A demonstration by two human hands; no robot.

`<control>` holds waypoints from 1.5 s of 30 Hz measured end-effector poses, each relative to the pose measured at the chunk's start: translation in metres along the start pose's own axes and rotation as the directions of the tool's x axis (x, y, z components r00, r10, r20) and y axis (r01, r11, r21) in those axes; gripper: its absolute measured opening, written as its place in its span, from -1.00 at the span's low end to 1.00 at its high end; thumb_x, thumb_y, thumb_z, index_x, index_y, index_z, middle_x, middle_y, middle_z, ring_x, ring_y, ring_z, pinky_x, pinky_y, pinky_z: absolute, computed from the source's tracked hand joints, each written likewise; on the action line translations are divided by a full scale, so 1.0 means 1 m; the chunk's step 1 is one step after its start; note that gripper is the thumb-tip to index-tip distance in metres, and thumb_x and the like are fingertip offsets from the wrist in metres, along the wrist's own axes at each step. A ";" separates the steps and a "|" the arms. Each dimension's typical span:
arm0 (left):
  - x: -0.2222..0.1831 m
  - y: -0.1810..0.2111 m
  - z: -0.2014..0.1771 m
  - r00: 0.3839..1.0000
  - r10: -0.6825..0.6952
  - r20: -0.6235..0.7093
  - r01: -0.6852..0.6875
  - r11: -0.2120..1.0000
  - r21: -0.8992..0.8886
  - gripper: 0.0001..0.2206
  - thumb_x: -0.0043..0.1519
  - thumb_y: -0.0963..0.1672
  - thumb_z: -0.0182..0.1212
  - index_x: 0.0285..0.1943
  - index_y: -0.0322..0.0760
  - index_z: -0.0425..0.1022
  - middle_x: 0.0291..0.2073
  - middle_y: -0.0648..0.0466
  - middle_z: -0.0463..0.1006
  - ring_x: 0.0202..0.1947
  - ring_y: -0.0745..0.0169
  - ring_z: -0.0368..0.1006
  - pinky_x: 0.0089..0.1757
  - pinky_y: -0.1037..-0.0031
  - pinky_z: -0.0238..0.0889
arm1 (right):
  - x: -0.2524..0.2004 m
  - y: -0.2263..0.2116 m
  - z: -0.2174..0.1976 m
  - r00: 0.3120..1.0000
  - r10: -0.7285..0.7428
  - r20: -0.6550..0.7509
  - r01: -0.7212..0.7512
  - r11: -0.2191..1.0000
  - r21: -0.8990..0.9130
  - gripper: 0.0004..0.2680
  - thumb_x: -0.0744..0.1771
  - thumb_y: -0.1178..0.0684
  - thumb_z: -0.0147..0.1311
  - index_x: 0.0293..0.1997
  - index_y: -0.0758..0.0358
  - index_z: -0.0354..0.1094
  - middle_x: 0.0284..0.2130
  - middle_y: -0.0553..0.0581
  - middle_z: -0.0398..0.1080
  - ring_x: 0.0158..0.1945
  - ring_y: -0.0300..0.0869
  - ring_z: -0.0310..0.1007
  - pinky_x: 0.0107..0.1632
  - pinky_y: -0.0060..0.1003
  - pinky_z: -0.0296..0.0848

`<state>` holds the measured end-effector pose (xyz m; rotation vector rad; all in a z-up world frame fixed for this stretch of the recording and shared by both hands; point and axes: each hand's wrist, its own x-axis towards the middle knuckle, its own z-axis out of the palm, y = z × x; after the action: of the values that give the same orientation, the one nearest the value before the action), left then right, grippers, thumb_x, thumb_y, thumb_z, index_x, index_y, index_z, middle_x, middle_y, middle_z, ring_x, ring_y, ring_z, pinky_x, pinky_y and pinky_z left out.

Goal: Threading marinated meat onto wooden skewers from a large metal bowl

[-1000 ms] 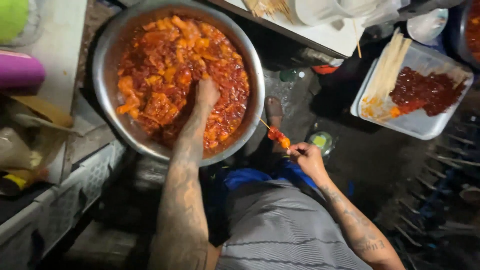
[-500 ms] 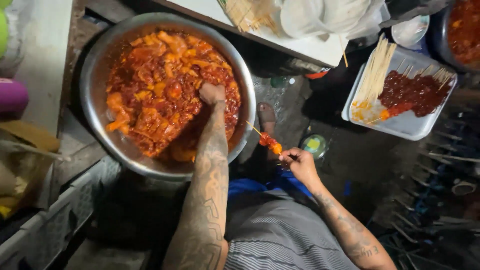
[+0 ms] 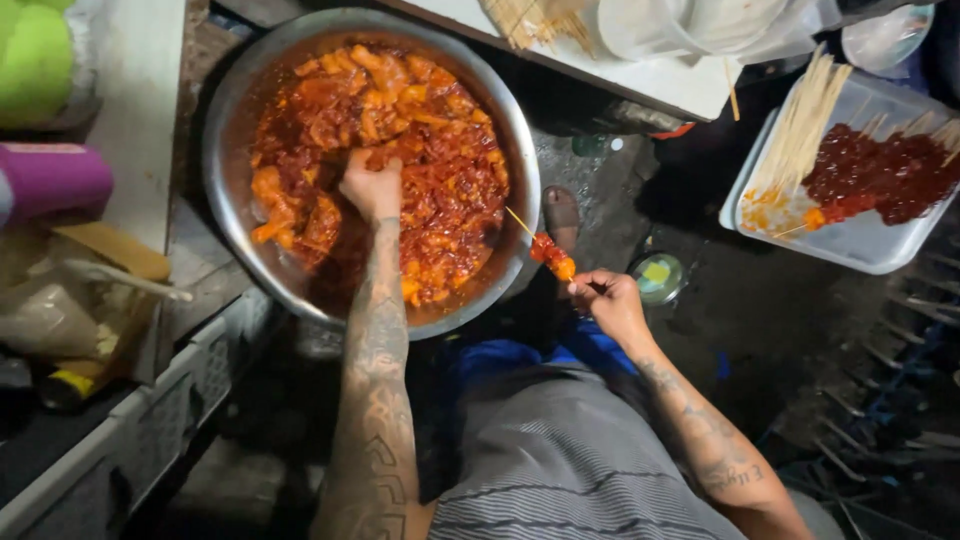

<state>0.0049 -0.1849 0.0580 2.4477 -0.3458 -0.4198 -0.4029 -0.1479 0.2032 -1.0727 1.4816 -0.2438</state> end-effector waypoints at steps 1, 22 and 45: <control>-0.007 0.001 -0.008 1.000 -0.002 -0.004 0.002 1.000 0.006 -0.77 -0.18 -0.08 0.54 -0.35 0.05 0.66 -0.50 0.16 0.67 -0.29 0.07 0.65 -0.20 0.26 0.53 | -0.001 -0.004 0.004 1.000 0.002 0.006 -0.002 1.000 0.002 -0.94 0.28 0.18 0.31 -0.28 0.34 0.58 -0.65 0.20 0.45 -0.61 -0.20 0.46 -0.46 -0.36 0.45; -0.089 -0.001 -0.051 0.981 -0.141 0.133 0.191 0.820 -0.539 -0.78 -0.07 -0.36 0.35 -0.31 -0.34 0.51 -0.35 -0.05 0.50 -0.30 0.10 0.51 -0.17 0.32 0.47 | 0.014 -0.005 0.023 0.999 -0.030 0.016 0.028 0.997 0.075 -0.97 0.30 0.20 0.27 -0.27 0.33 0.56 -0.61 0.21 0.49 -0.60 -0.22 0.48 -0.46 -0.40 0.48; -0.016 -0.054 -0.032 0.753 0.097 0.651 -0.608 0.481 0.631 -0.87 0.19 -0.08 0.25 -0.25 -0.03 0.73 -0.32 0.04 0.72 -0.07 0.11 0.64 -0.04 0.30 0.42 | -0.013 -0.010 0.041 0.986 -0.165 -0.003 0.165 0.985 0.058 -0.99 0.27 0.27 0.27 -0.32 0.38 0.57 -0.57 0.37 0.49 -0.48 -0.04 0.50 -0.33 -0.11 0.51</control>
<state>0.0107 -0.1207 0.0525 2.9356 -1.6585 -0.9185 -0.3643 -0.1261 0.2088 -1.1493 1.3777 -0.4000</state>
